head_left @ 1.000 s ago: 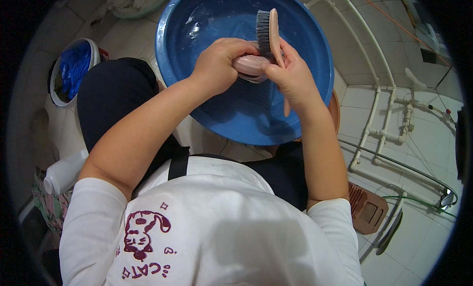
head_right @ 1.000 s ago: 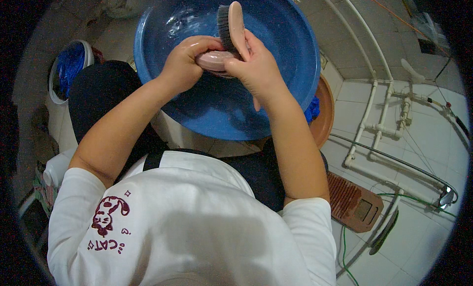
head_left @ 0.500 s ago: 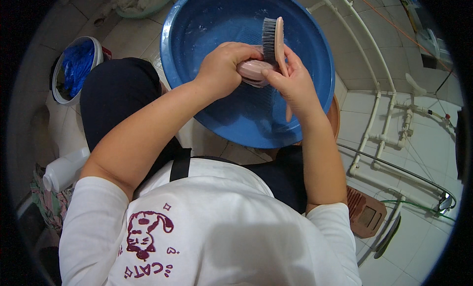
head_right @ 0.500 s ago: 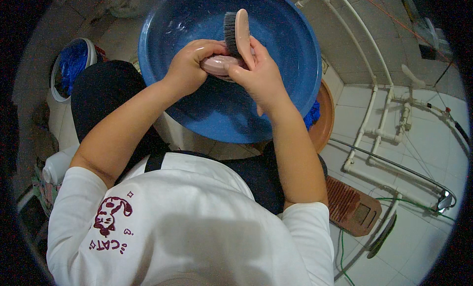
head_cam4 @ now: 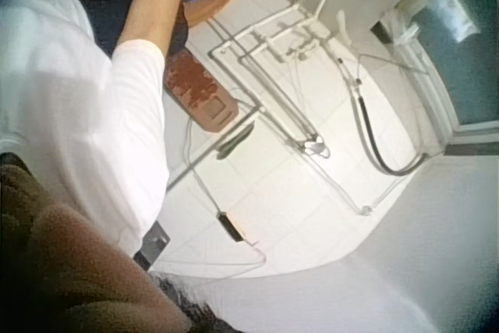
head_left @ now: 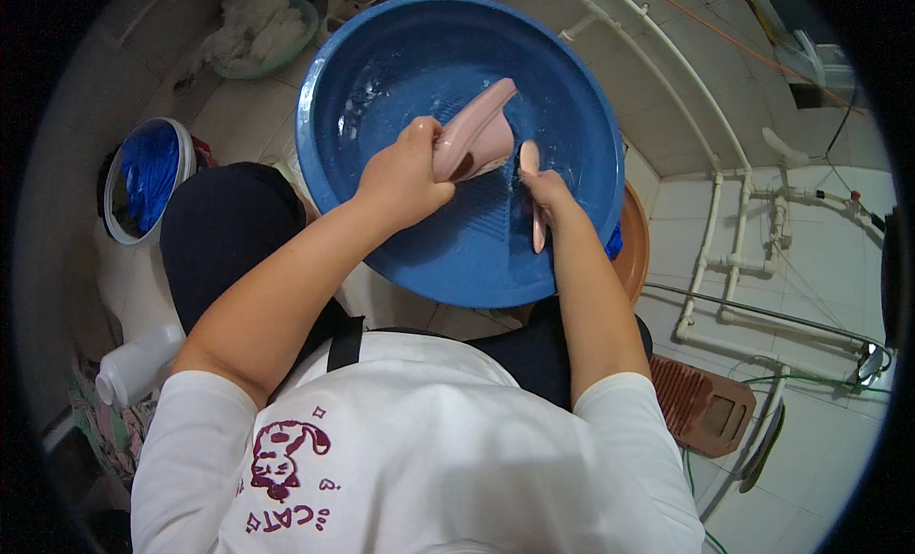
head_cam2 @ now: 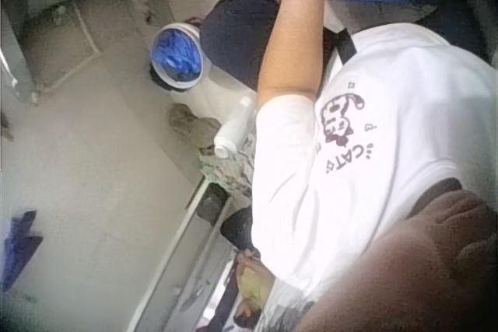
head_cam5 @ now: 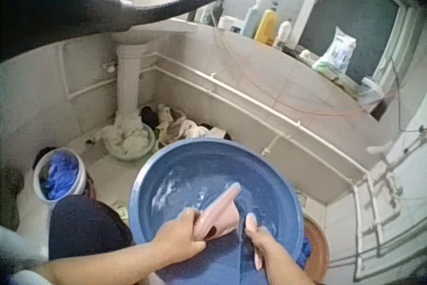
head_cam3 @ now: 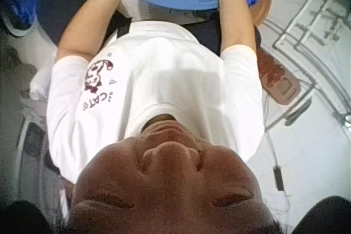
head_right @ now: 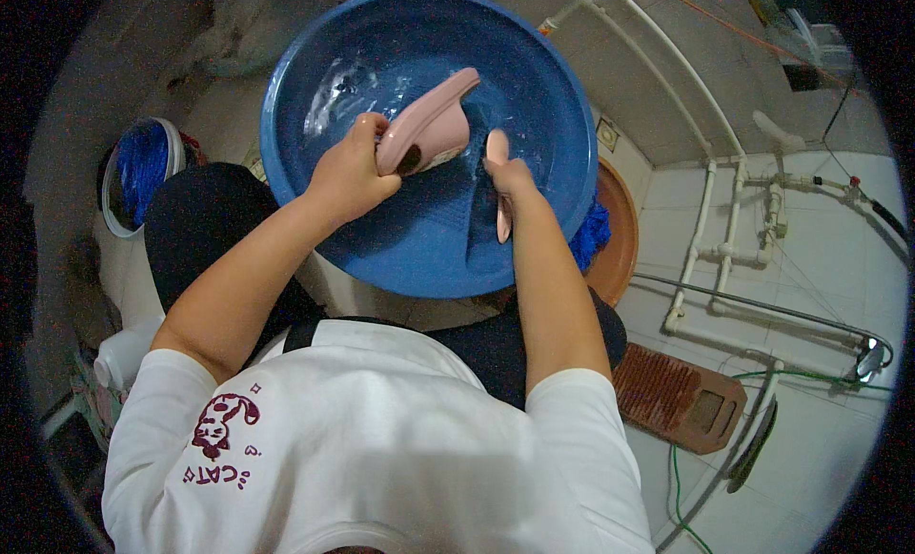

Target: The person scrubs a pink slide sandal with a brush in a blue basin of water, then places it aside. They then pick up a white sneaker and scrub its exterior and interior with the same brush in the basin.

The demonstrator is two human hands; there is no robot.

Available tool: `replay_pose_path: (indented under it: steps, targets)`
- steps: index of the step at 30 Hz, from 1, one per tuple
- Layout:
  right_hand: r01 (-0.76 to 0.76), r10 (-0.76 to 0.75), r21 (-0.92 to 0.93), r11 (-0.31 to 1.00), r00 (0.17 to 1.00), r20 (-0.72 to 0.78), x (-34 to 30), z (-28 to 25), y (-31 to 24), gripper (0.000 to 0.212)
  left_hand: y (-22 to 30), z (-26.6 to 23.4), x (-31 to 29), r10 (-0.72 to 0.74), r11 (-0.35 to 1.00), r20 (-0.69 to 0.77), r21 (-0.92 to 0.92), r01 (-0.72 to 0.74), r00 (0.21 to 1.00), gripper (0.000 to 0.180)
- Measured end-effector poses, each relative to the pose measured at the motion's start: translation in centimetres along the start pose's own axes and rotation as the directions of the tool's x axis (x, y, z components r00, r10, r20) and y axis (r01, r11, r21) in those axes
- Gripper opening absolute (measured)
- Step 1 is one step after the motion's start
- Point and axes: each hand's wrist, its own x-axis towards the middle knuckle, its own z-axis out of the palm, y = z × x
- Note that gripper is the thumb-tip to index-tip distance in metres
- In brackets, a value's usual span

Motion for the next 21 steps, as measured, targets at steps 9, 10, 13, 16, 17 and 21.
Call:
replay_pose_path:
  steps: [9, 10, 13, 16, 17, 21]
  targets:
    - [0.619, -0.584, 0.256, 0.743, 0.786, -0.204, -4.7, 0.7, -5.2, 0.075, -0.8, 0.6, 0.9, 0.024, 0.969, -0.031, -0.247, -0.031, 0.999, 0.057]
    - [0.662, -0.63, 0.166, 0.731, 0.748, -0.21, -6.5, 0.9, -5.9, 0.071, -0.8, 0.8, 1.0, 0.023, 0.967, -0.025, -0.253, -0.028, 0.999, 0.056]
    - [0.685, -0.717, -0.223, 0.694, 0.686, -0.125, -12.4, 2.6, -7.5, 0.061, -0.2, 0.7, 1.4, -0.015, 0.973, 0.052, -0.23, 0.026, 0.999, 0.054]
    - [0.773, -0.846, -0.469, 0.427, 0.525, 0.094, -17.4, 4.6, -9.6, 0.058, -0.8, 0.6, 1.7, -0.116, 0.967, 0.158, -0.208, 0.148, 0.981, 0.053]
    - [0.767, -0.849, -0.524, 0.37, 0.509, 0.145, -17.9, 4.7, -10.0, 0.058, -1.7, 1.0, 1.9, -0.104, 0.955, 0.135, -0.263, 0.137, 0.985, 0.052]
    - [0.652, -0.792, -0.488, 0.58, 0.592, -0.15, -9.1, -0.2, -7.8, 0.06, -1.8, 1.8, 1.7, 0.045, 0.919, 0.041, -0.393, -0.026, 0.998, 0.041]
